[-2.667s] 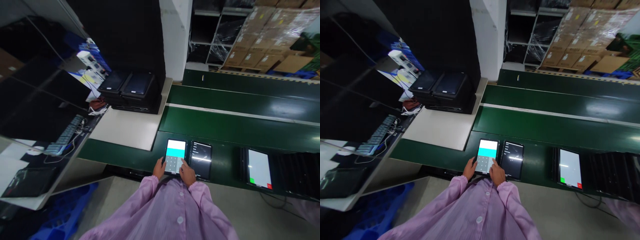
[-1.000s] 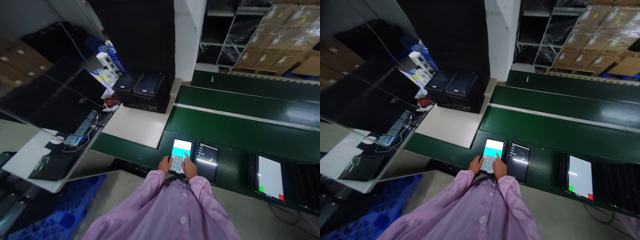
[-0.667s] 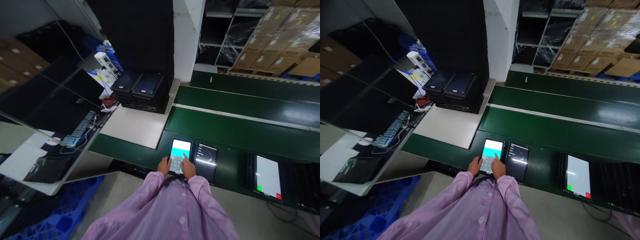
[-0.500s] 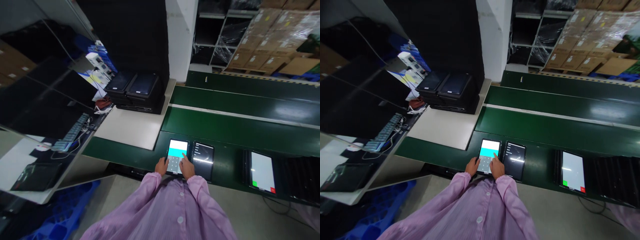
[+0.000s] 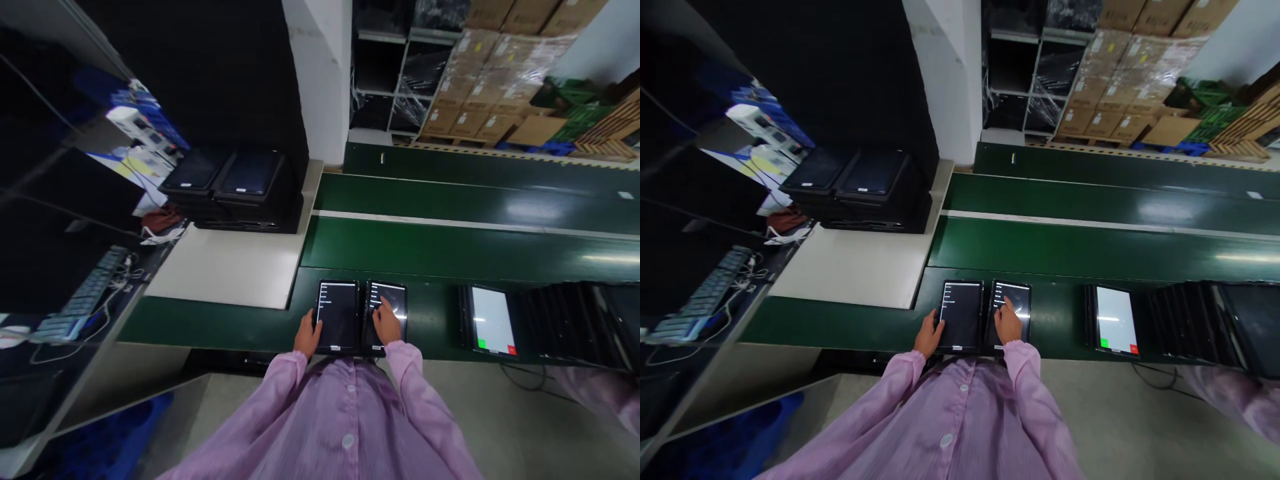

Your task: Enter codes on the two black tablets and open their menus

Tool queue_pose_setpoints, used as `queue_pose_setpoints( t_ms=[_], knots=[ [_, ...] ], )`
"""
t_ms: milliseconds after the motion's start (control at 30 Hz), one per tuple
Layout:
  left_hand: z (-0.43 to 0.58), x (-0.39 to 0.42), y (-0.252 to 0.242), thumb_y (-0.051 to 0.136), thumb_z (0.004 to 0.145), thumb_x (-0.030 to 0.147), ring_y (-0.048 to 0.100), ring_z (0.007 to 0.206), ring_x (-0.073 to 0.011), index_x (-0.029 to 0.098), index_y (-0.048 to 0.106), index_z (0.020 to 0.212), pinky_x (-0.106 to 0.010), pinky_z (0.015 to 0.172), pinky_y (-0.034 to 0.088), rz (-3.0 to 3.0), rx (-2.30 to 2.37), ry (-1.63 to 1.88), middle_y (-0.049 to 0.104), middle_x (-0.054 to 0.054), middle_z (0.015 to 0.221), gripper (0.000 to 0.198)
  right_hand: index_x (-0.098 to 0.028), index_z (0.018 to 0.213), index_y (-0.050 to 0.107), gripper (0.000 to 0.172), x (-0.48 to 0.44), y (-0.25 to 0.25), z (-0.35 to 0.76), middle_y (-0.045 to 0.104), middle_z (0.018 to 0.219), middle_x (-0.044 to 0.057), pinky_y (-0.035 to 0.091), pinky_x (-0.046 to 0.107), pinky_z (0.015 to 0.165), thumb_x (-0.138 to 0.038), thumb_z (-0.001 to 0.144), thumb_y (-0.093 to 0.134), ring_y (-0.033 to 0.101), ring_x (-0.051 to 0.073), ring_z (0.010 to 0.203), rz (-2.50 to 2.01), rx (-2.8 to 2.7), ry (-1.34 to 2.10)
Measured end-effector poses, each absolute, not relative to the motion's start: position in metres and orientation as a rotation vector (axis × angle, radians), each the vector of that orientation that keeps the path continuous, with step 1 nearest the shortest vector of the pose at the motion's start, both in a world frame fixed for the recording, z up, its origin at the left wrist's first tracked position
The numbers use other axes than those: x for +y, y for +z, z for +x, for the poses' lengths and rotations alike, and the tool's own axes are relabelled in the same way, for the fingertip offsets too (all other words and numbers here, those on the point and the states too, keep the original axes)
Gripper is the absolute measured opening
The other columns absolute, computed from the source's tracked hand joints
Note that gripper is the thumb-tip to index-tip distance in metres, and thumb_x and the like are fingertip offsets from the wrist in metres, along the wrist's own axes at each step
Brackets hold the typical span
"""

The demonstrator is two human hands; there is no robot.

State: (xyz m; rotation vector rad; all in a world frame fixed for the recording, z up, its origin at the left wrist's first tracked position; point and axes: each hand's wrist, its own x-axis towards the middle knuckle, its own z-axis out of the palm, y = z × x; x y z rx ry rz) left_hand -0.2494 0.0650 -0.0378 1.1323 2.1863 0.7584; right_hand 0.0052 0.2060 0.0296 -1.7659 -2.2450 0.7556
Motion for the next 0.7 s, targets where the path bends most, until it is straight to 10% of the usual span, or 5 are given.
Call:
queue_pose_setpoints(
  t_ms=[200, 467, 700],
  knots=[
    [-0.255, 0.084, -0.031, 0.042, 0.103, 0.038, 0.061, 0.122, -0.0252, 0.022, 0.043, 0.155, -0.042, 0.110, 0.047, 1.297, 2.140, 0.817, 0.057, -0.014, 0.131, 0.055, -0.018, 0.098, 0.066, 0.046, 0.182, -0.013, 0.076, 0.064, 0.135, 0.021, 0.042, 0.048, 0.111, -0.053, 0.098, 0.036, 0.057, 0.030, 0.128, -1.719, -1.876, 0.541],
    [-0.261, 0.107, -0.005, 0.036, 0.105, 0.045, 0.069, 0.100, -0.0267, 0.028, 0.040, 0.159, -0.036, 0.087, 0.053, 1.381, 2.219, 0.399, 0.059, -0.013, 0.123, 0.057, -0.013, 0.129, 0.061, 0.078, 0.152, -0.051, 0.118, 0.068, 0.127, 0.021, 0.050, 0.045, 0.099, -0.073, 0.080, 0.050, 0.067, 0.033, 0.107, -1.940, -1.357, 0.899],
    [-0.263, 0.097, -0.025, 0.045, 0.101, 0.047, 0.064, 0.121, -0.0292, 0.022, 0.051, 0.150, -0.043, 0.106, 0.048, 1.133, 2.155, 0.792, 0.061, -0.016, 0.136, 0.055, -0.012, 0.126, 0.067, 0.078, 0.148, -0.054, 0.109, 0.068, 0.131, 0.020, 0.044, 0.047, 0.110, -0.071, 0.081, 0.046, 0.062, 0.035, 0.123, -1.886, -1.330, 0.916]
  ],
)
